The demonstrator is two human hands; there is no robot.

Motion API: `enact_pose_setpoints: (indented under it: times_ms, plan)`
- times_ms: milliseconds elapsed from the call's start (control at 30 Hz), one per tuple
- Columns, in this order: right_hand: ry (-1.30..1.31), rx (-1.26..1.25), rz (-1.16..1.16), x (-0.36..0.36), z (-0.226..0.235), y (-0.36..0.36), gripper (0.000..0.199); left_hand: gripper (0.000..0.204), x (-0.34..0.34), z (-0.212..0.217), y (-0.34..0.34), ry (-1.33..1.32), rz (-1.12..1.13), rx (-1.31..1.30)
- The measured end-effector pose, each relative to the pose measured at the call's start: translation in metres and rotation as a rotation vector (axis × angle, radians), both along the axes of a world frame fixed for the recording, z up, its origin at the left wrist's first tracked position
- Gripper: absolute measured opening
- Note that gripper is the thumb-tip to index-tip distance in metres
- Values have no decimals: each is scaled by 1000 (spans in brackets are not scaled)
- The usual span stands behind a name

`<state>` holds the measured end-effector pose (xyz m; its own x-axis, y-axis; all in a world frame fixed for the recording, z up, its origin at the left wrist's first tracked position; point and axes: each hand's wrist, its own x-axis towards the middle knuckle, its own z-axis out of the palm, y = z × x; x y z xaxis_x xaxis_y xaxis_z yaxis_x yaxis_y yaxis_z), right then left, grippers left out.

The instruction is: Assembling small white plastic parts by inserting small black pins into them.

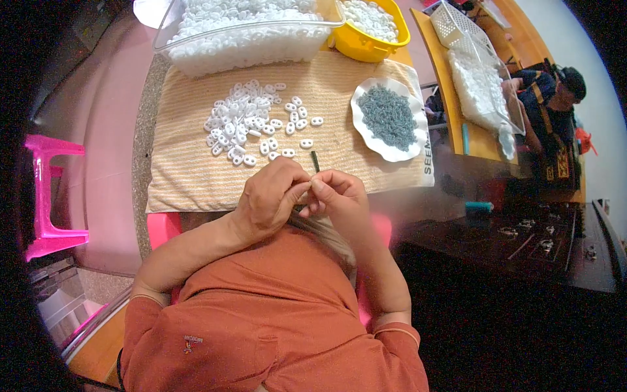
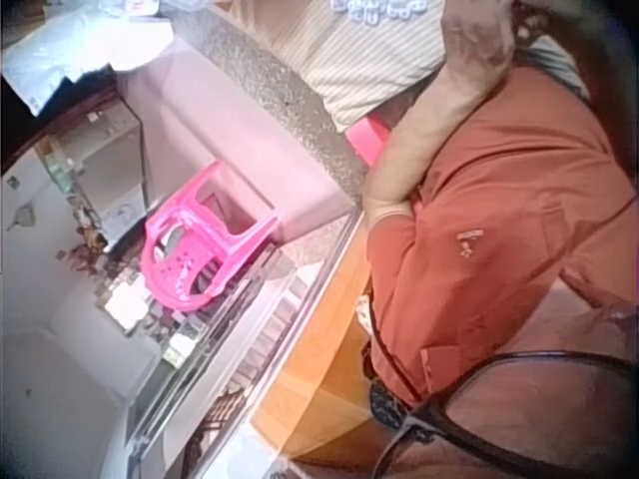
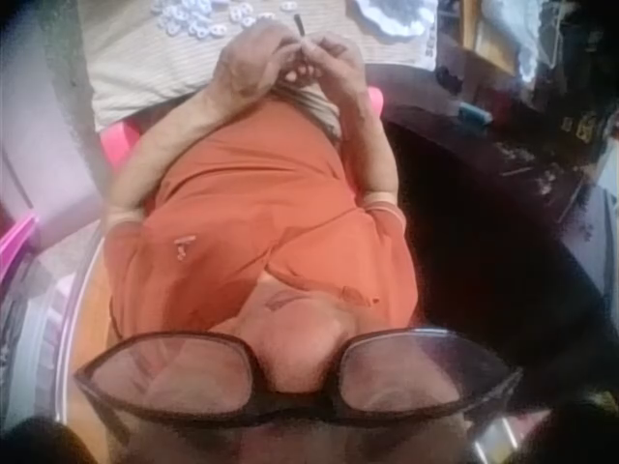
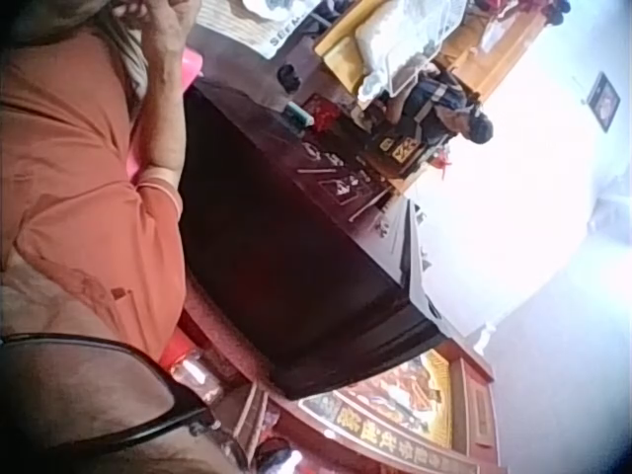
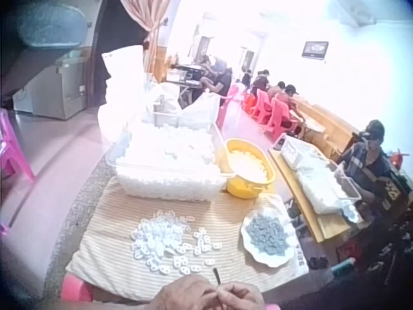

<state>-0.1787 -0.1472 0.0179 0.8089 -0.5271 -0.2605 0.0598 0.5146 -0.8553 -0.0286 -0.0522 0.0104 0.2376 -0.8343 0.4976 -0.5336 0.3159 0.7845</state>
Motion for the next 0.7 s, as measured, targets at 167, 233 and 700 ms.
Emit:
enact_pose_setpoints:
  times_ms: [167,233,700]
  plan:
    - [-15,-15,-9,-1,-4,-1,15,8,-1,1,0,66,6,27]
    - [-24,-35,-2,-2,-8,-2,15,9,-1,0,0,122,5,77]
    - [2,-282,-105,-1,-14,2,12,14,0,-2,1,468,-119,320]
